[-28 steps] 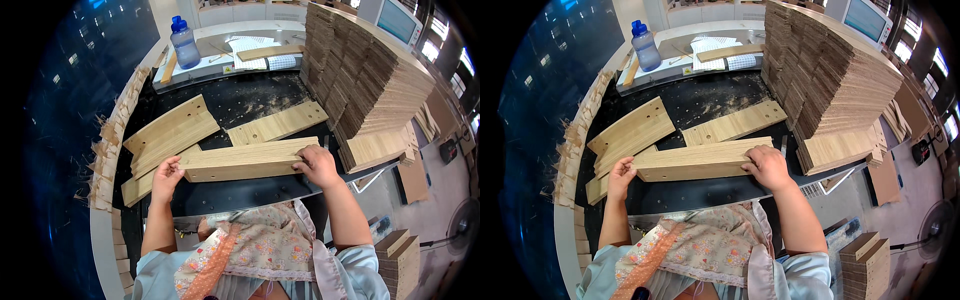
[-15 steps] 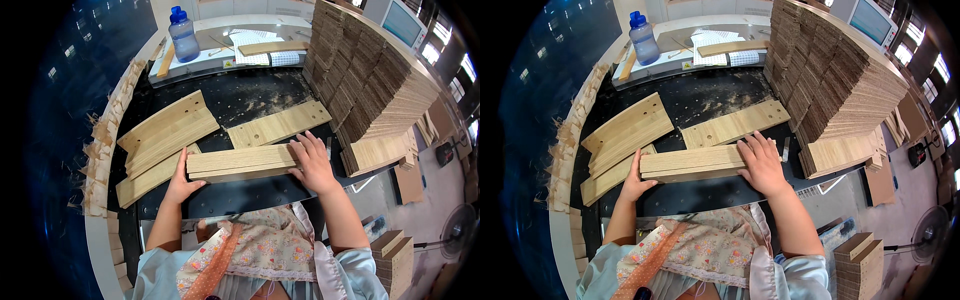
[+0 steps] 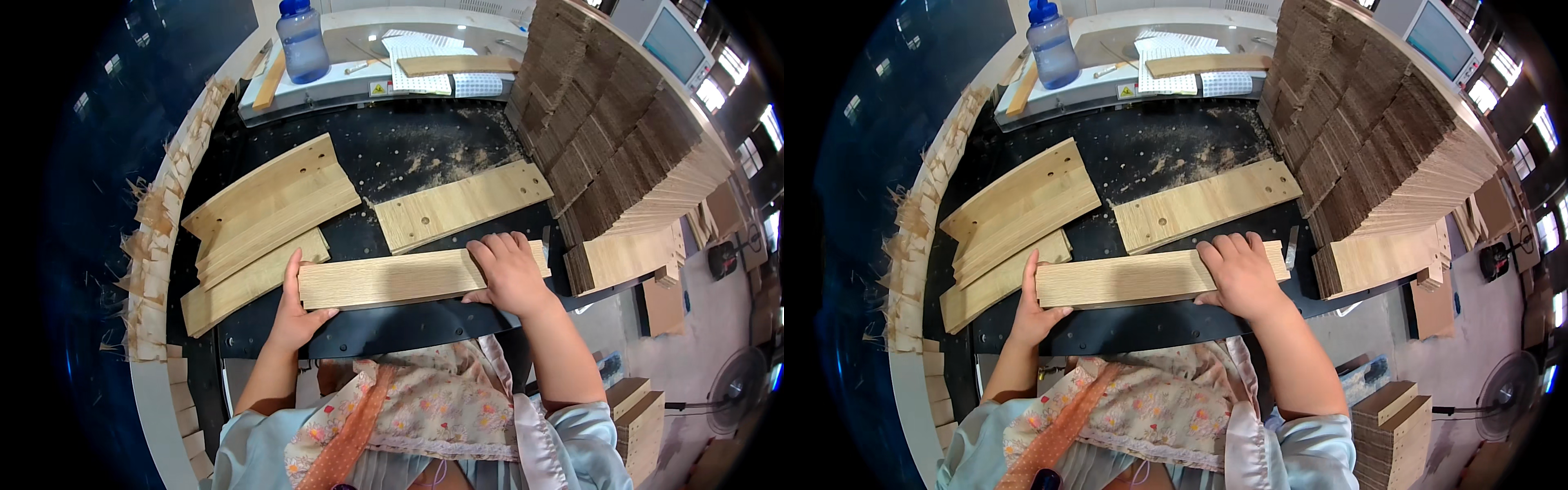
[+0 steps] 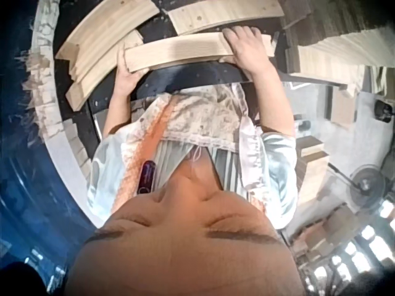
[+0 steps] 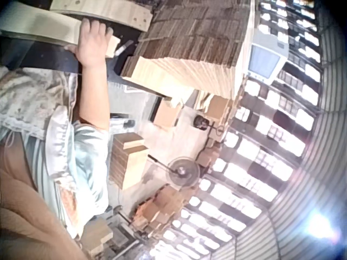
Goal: The person uses a sanding block to smooth the edges of small, pre-drilled wooden pieces. They handle the pieces one by one, sanding the edges and corners, then stacking the finished pieces on the table.
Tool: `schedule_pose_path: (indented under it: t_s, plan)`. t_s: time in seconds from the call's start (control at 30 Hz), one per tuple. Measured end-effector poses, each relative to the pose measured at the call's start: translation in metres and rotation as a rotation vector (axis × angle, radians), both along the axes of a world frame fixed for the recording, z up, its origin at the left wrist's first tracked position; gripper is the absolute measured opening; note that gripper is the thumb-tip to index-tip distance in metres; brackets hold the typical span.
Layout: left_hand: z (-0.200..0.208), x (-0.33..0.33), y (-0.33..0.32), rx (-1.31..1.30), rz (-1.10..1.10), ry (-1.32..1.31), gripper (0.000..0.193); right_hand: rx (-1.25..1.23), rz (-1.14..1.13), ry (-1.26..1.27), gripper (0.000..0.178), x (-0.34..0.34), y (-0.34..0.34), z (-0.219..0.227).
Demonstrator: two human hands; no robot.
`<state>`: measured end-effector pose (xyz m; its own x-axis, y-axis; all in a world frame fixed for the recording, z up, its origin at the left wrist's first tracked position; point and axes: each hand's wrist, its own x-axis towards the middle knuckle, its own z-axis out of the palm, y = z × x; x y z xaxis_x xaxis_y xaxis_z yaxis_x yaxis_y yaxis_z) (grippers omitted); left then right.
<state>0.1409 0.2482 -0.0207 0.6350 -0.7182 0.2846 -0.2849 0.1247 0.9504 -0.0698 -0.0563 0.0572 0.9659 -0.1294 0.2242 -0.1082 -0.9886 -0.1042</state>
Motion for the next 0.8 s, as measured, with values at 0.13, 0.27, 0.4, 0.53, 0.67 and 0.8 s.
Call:
schedule_pose_path:
  t_s: [0.13,0.27,0.4,0.53,0.67,0.8]
  plan:
    - [-0.009,-0.006,0.004,-0.033,-0.029,0.253,0.110,-0.015,-0.034,-0.022,0.088,0.001,0.005,0.000]
    - [-0.024,-0.004,0.006,0.006,-0.026,0.232,0.108,-0.011,-0.048,0.120,0.094,0.005,0.004,-0.004]
    - [-0.022,-0.001,0.002,0.048,-0.056,0.235,0.102,-0.019,-0.063,0.151,0.091,0.007,0.003,-0.005]
    - [-0.026,0.011,0.006,0.160,-0.064,-0.080,0.099,-0.006,-0.043,0.113,0.083,0.006,0.001,-0.009]
    - [-0.020,0.003,0.008,0.135,-0.036,0.044,0.103,-0.022,-0.049,0.162,0.083,0.012,0.002,-0.009]
    - [-0.027,0.001,-0.006,0.041,0.001,0.114,0.095,-0.018,-0.036,0.148,0.077,0.003,-0.009,-0.007]
